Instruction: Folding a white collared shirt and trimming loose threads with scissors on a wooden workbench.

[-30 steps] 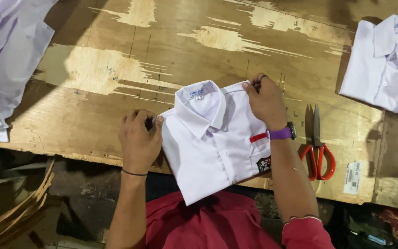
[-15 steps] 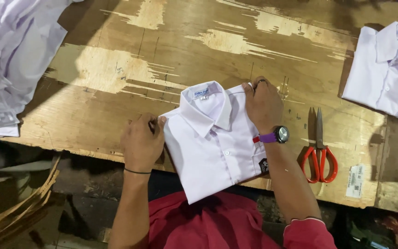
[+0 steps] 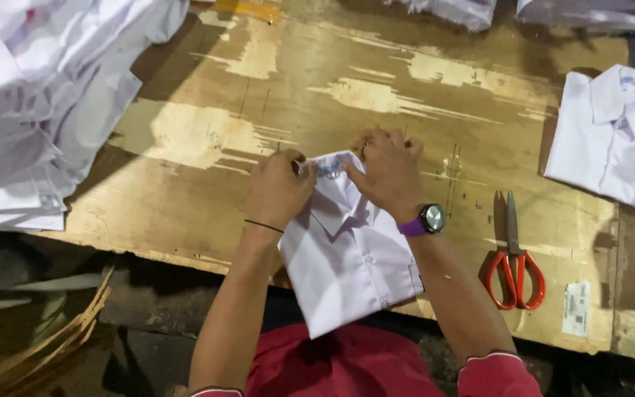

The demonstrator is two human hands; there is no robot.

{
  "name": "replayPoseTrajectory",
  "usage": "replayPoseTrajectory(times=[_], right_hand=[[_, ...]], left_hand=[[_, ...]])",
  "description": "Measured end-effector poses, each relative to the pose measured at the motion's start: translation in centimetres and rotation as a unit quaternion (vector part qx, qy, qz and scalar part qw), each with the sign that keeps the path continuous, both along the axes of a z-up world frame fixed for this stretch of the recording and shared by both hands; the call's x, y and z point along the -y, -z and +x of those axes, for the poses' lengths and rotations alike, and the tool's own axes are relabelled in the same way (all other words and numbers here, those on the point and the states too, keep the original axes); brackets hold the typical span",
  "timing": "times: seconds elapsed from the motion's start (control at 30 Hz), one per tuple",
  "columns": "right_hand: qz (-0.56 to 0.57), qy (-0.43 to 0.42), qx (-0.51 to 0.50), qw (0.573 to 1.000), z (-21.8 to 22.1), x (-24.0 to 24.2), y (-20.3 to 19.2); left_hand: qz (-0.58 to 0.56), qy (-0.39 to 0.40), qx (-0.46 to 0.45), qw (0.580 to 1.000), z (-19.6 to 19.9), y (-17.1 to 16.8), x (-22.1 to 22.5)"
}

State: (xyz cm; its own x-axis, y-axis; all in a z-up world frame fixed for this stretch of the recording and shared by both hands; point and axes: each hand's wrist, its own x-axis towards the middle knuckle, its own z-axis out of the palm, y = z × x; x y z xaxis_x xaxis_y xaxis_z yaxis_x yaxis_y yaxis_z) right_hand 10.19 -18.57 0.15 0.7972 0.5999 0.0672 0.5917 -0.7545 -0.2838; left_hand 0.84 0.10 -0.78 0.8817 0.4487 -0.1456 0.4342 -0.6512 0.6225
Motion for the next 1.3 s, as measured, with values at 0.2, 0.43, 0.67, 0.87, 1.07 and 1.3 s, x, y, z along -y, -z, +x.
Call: replayPoseTrajectory(times=[0.2,0.43,0.67,0.87,1.07,1.3], right_hand=[[-0.078,-0.012,-0.018,0.997,1.7,-0.6,2.0],[-0.087,-0.081,0.074,0.990,2.1,-0.1,4.4],[-0.109,-0.086,0.043,0.989,2.6,0.3,5.1],[-0.117,-0.090,0.023,0.989,2.9,-0.3,4.1],[-0.071,-0.084,-0.065,0.992,3.3,-0.5,3.1],[-0.066,-0.067,-0.095,0.991,3.1,-0.7,2.4]], left_hand=[[0.059,0.063,-0.097,0.992,2.2,-0.1,-0.4],[0.098,0.133,-0.099,0.981,3.3,0.4,0.3],[0.044,0.131,-0.137,0.981,2.6,-2.3,0.3],[0.001,0.122,-0.143,0.982,1.5,-4.4,0.4],[-0.016,0.108,-0.133,0.985,1.2,-3.7,-0.4],[-0.031,0.109,-0.139,0.984,0.7,-3.9,-0.1]])
